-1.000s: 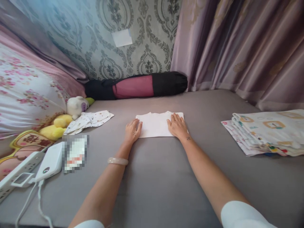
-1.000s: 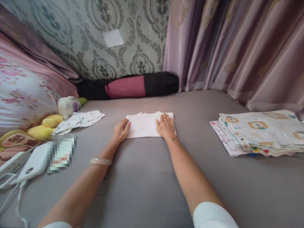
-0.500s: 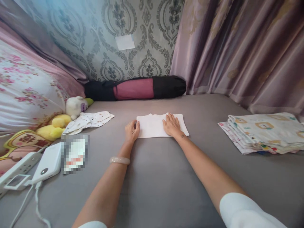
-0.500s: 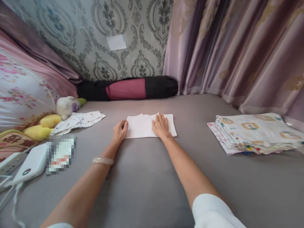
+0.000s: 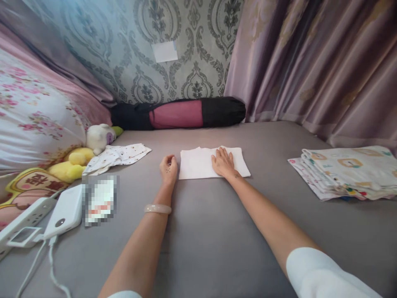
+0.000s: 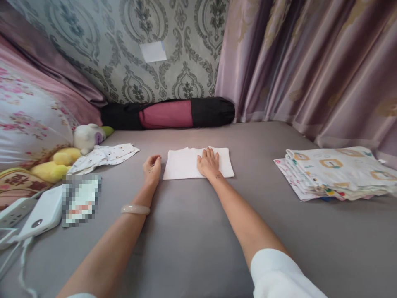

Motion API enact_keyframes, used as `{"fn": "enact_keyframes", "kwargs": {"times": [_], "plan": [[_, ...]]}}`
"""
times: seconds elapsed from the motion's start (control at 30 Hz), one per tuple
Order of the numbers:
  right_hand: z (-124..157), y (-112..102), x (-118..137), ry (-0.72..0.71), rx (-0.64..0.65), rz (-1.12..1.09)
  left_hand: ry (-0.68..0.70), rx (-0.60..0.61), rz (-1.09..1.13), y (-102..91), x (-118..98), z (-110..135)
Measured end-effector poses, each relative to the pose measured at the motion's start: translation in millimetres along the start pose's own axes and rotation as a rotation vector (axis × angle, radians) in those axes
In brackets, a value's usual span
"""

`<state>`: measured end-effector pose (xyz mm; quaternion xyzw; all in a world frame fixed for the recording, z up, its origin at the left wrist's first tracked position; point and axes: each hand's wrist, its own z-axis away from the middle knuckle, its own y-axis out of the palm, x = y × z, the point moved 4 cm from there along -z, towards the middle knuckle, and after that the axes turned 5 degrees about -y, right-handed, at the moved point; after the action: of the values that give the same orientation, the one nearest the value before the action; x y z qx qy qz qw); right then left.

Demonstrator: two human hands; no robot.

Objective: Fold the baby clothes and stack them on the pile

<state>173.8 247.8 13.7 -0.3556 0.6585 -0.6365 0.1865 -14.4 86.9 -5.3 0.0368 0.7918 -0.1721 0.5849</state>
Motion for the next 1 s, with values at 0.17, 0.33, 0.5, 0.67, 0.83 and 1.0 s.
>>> {"fn": "enact_keyframes", "kwargs": {"times": [0.17, 0.33, 0.5, 0.67, 0.83, 1.0], "plan": [[-5, 4, 31, -0.088, 0.013, -0.054, -0.120, -0.015, 0.200, -1.9, 4, -1], [-5, 13, 39, -0.109, 0.003, -0.031, -0.257, -0.067, 0.408, -8.2, 2, 1], [-5, 15, 37, -0.111, -0.006, -0.012, -0.326, -0.092, 0.513, -10.2, 4, -1], [-8, 12, 42, -0.093, 0.036, -0.019, -0.336, -0.106, 0.538, -9.7, 3, -1], [-10, 12, 63, -0.143, 0.044, -0.053, -0.346, -0.112, 0.527, -11.4, -1, 0], [-11, 19, 79, -0.169, 0.015, -0.056, -0.359, -0.112, 0.530, -11.6, 0, 0]]}}
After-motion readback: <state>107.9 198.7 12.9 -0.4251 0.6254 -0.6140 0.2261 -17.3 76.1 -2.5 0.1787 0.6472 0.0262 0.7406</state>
